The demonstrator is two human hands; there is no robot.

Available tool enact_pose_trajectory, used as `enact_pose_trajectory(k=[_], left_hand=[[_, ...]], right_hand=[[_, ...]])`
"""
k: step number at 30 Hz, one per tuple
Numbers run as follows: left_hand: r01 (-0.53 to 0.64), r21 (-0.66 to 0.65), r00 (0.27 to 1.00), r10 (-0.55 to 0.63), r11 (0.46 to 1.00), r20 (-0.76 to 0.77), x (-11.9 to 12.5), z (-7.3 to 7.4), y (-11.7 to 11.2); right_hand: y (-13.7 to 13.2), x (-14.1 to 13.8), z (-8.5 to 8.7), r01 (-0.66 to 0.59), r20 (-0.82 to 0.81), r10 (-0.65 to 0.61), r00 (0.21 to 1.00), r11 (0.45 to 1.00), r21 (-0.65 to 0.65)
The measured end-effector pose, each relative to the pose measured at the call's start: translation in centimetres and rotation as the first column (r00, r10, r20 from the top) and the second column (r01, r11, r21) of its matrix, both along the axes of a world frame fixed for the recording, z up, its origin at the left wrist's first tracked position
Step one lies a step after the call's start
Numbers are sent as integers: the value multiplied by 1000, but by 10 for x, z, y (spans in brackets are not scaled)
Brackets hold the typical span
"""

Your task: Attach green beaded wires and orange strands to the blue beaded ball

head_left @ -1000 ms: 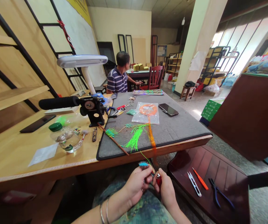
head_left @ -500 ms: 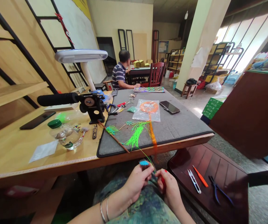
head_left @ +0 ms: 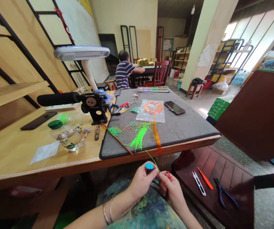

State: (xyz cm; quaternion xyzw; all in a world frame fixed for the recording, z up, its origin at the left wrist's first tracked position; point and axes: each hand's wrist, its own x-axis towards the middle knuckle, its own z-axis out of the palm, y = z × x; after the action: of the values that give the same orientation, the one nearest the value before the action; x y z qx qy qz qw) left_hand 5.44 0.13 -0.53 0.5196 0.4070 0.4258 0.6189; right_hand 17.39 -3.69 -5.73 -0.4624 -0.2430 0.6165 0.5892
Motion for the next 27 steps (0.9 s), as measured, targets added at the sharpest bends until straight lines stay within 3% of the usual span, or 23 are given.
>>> enact_pose_trajectory(k=[9,19,27], left_hand=[[89,-41,996,-88,995,10,-4,-2,0],[46,-46,999,-47,998,-26,-3,-2,-1],[65,-325,998,-58,944,33,-4,-11,2]], right_hand=[[-1,0,2,-19,-20,19,1000,1000,-11],[-3,0,3,-20,-30,19,999,999,-39],[-4,2,-4,0,-45,1,999,1000,20]])
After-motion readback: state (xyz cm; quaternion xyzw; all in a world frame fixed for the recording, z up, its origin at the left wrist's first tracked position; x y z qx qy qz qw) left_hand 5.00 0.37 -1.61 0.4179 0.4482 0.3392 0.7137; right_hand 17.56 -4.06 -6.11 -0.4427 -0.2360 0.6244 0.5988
